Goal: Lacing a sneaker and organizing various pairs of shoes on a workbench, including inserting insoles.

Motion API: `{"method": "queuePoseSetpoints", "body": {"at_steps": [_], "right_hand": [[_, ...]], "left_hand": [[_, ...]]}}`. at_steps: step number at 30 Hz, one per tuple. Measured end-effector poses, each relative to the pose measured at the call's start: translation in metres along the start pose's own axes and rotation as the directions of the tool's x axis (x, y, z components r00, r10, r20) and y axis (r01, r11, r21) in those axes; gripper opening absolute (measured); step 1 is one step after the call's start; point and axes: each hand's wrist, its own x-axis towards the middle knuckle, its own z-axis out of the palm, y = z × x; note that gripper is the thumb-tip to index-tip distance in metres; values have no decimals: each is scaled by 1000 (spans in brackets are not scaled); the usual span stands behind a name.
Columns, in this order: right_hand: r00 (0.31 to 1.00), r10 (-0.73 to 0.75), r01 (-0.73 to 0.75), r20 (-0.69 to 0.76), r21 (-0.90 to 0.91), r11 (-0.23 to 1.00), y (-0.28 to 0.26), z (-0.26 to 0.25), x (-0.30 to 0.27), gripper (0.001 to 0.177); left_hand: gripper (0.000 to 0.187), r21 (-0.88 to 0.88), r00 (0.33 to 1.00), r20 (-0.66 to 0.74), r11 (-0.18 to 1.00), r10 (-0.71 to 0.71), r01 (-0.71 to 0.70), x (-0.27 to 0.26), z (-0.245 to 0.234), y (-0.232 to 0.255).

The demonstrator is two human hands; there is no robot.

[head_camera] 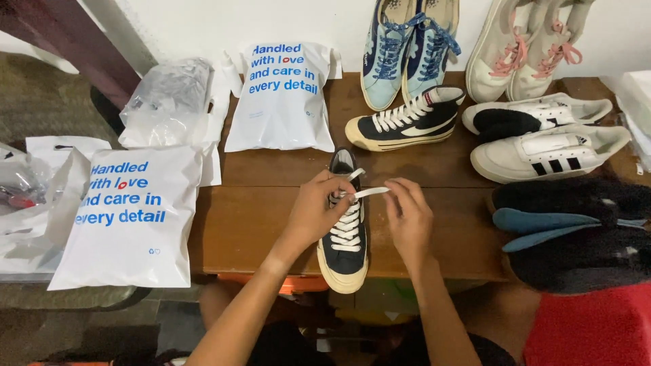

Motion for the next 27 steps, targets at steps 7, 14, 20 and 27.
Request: {"method": "queuePoseSetpoints", "body": {"at_steps": [7,14,20,27], "right_hand": [[983,-148,133,-107,-138,981,14,19,-5,13],[927,373,-322,-38,431,843,-12,31,0,13],[857,516,-423,16,593,685,-17,44,-2,11],[842,539,-442,25,604,663,-26,48,-5,11]], "left_hand": [[10,-34,1000,-1,999,-20,20,0,-3,-2],[13,186,998,-64,982,16,-4,6,-3,4],[12,347,999,-35,938,33,-19,10,5,-1],[10,450,995,-38,891,88,-62,12,11,-10]]}}
